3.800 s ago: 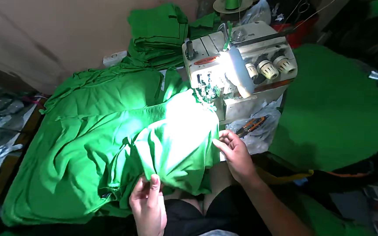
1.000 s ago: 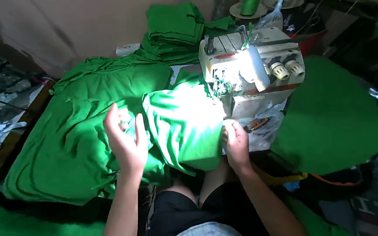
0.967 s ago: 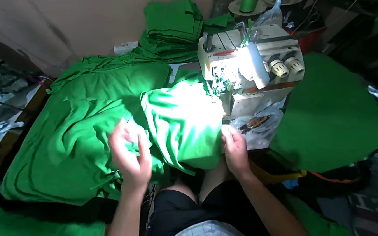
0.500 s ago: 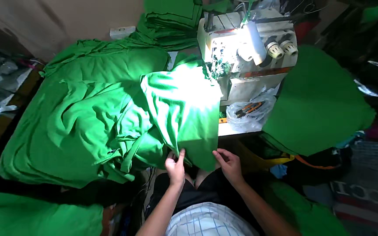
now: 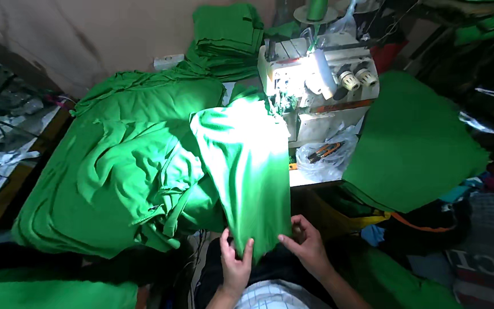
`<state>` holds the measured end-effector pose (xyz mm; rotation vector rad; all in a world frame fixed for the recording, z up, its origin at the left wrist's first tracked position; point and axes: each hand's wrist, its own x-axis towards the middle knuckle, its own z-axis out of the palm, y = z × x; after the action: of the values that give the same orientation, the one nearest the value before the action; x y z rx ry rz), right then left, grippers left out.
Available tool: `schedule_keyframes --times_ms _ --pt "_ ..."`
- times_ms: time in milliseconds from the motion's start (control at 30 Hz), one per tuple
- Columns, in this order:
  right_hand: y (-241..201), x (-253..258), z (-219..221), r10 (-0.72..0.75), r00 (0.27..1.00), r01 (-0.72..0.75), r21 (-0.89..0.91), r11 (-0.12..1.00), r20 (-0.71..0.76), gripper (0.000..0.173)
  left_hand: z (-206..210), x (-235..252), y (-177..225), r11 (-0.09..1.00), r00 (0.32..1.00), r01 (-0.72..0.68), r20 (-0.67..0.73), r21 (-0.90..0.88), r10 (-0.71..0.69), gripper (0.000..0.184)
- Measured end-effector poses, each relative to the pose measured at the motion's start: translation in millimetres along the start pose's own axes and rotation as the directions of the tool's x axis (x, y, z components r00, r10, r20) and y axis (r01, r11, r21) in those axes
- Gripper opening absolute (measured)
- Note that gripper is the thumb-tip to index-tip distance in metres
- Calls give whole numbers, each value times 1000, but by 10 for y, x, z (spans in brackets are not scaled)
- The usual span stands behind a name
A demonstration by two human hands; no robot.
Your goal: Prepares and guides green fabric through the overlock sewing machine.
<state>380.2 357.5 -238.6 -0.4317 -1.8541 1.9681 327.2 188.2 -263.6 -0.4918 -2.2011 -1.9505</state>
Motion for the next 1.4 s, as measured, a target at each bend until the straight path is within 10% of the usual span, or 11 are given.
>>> schedule_keyframes --times_ms 100,233,467,1033,1400 --pt "-111 -31 -9 86 996 -86 20 996 -18 35 -20 -44 7 990 986 -137 -86 31 139 71" --pt "-198 20 -38 74 995 -72 39 997 -66 18 -6 52 64 924 933 -328 -84 196 349 16" --pt "-365 230 -55 22 996 -19 39 999 -81 21 158 493 231 880 896 -402 -90 254 436 22" --pt "-836 1078 37 -1 998 5 70 998 -68 6 348 1902 625 952 957 -291 22 91 291 70" --pt "-845 1906 149 -182 963 172 -65 983 -198 40 542 2854 635 979 988 98 97 179 -117 68"
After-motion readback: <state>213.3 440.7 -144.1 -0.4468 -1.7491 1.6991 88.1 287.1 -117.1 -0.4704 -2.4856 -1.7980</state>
